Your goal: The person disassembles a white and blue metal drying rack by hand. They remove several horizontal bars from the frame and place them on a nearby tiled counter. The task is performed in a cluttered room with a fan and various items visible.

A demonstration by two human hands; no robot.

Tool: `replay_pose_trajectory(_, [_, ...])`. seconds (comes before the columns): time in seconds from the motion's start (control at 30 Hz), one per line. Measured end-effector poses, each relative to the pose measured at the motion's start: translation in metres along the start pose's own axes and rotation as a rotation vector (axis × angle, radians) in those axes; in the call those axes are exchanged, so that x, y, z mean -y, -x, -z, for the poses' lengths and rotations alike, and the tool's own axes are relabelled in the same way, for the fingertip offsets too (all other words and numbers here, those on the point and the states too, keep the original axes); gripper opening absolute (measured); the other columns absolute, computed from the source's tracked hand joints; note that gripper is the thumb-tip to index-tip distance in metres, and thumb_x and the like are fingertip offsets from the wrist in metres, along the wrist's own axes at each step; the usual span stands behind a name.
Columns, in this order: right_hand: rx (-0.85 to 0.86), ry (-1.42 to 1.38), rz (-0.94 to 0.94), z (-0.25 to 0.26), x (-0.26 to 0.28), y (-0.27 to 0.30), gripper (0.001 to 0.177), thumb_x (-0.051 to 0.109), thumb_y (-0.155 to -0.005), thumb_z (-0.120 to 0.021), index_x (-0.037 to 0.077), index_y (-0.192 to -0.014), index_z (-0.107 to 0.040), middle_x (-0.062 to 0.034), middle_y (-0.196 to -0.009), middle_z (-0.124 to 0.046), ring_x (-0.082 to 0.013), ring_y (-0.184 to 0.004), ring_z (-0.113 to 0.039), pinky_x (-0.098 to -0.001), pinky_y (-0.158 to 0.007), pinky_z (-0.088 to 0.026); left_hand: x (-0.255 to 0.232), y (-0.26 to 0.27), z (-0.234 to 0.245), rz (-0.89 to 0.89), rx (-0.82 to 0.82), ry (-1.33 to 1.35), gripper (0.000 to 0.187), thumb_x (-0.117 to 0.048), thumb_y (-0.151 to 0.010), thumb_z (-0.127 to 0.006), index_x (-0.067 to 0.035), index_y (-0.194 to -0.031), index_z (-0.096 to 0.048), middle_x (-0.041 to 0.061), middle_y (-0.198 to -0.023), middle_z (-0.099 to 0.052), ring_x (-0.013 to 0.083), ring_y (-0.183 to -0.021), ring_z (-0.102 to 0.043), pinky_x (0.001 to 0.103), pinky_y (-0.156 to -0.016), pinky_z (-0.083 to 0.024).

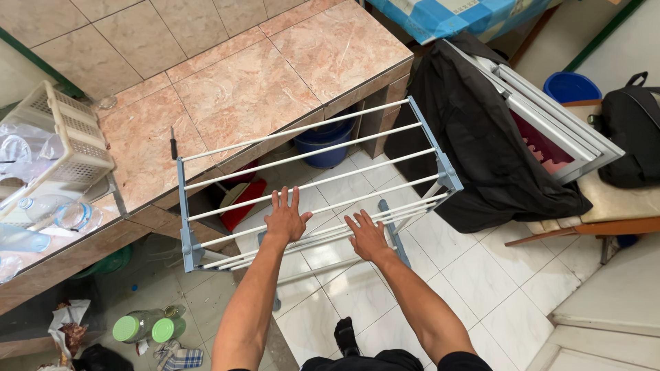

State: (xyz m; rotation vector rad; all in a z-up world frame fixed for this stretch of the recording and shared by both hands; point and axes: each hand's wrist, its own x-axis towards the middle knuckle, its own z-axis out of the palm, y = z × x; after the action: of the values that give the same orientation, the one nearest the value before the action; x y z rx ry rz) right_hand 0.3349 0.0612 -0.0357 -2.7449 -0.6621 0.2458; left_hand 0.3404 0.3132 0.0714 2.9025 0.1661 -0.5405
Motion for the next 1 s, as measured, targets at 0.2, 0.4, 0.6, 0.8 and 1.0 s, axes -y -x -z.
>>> replay_pose_trajectory(0.2, [0.002,0.074,-0.067,0.004,0.011,0.008,0.032,0.028,-0.104,-0.053,0.017,-0.134,-0.058,-0.0108,-0.131,-0.056,-0.0286,-0.135,-0.043,-0.0707,-0.115,-0.019,0.001,-0.001,-0.005,-0.022,0.001,0.046,0.083,-0.057,-0.102,-0.046,-0.022,-0.165,-0.004,0.009,-0.172,-0.002,0.04,-0.157,0.003,0.069,-0.101,-0.047])
replay_pose_trajectory(0.4, [-0.049,0.039,-0.032,-0.012,-0.001,0.032,0.026,0.029,-0.105,-0.053,0.016,-0.123,-0.066,-0.0127,-0.115,-0.062,-0.0325,-0.117,-0.054,-0.0594,-0.117,-0.027,-0.009,0.006,-0.004,-0.041,0.025,0.023,0.083,-0.053,-0.101,-0.049,-0.024,-0.165,-0.004,0.007,-0.172,-0.001,0.0383,-0.158,0.004,0.07,-0.102,-0.046])
replay_pose_trajectory(0.6, [-0.013,0.052,-0.008,-0.021,-0.01,0.058,0.039,0.005,-0.093,-0.056,0.016,-0.129,-0.064,-0.0138,-0.118,-0.062,-0.0335,-0.119,-0.055,-0.0577,-0.117,-0.028,-0.017,0.017,-0.008,-0.066,0.021,0.016,0.082,-0.053,-0.101,-0.051,-0.026,-0.165,-0.007,0.005,-0.172,-0.003,0.0352,-0.158,0.003,0.068,-0.103,-0.046])
replay_pose_trajectory(0.8, [0.065,0.005,-0.053,-0.002,-0.005,0.084,0.048,0.003,-0.094,-0.059,0.018,-0.14,-0.057,-0.0102,-0.133,-0.059,-0.0283,-0.13,-0.05,-0.0662,-0.116,-0.022,-0.022,0.028,-0.013,-0.081,0.009,0.022,0.081,-0.053,-0.1,-0.052,-0.029,-0.165,-0.009,0.002,-0.173,-0.003,0.0332,-0.159,0.002,0.068,-0.107,-0.043])
replay_pose_trajectory(1.0, [-0.039,-0.001,-0.054,0.004,-0.02,0.11,0.051,0.011,-0.092,-0.064,0.014,-0.141,-0.053,-0.0134,-0.138,-0.053,-0.0303,-0.133,-0.046,-0.0659,-0.111,-0.024,-0.022,0.033,-0.016,-0.071,0.033,0.014,0.08,-0.053,-0.101,-0.05,-0.029,-0.164,-0.007,0.002,-0.173,0.001,0.0324,-0.159,0.005,0.07,-0.109,-0.039])
